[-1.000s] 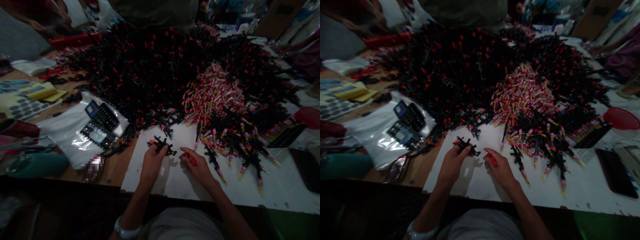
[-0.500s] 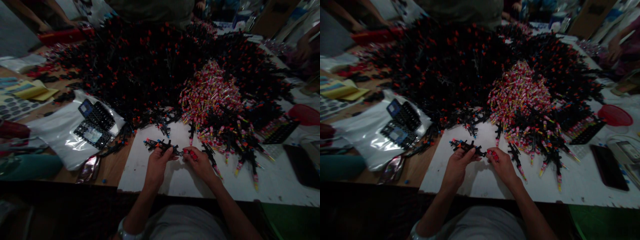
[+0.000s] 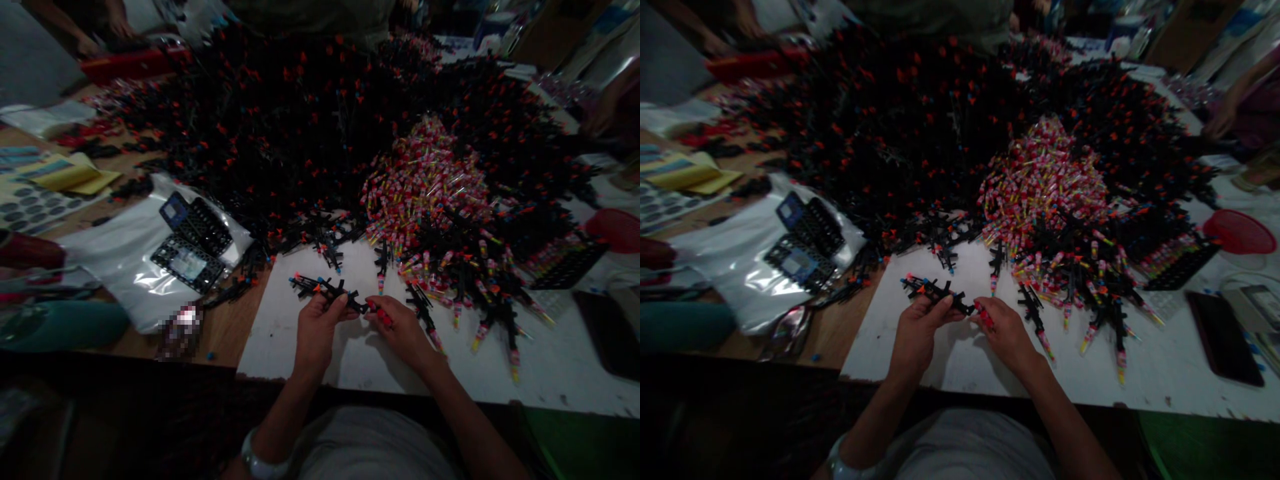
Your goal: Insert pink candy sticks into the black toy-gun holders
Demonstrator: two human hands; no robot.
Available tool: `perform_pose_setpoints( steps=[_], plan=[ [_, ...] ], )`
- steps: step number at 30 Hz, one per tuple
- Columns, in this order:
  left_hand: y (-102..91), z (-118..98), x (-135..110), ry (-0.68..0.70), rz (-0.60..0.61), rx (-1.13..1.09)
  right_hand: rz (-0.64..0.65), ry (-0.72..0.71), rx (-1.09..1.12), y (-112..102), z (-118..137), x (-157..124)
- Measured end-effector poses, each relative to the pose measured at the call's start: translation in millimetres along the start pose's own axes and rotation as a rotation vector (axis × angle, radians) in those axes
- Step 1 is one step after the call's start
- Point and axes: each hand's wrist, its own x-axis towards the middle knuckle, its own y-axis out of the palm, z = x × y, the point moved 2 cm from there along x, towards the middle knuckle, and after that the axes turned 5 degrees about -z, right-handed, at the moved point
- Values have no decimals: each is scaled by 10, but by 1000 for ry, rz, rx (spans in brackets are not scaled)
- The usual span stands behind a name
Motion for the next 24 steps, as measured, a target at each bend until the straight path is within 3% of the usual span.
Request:
perform_pose_setpoints(
  steps=[5, 13, 19, 24],
  plan=[
    [36, 33, -33, -35, -40, -63, -136, -95, -208, 119, 21, -93],
    [40, 0, -110, 14, -91, -52, -226, -121, -234, 152, 85, -107],
    [60, 28, -99, 12, -111, -72, -283, -234, -284, 147, 100, -117],
    [57, 49, -82, 31, -103, -70, -278, -215, -278, 190, 102, -102]
  ],
)
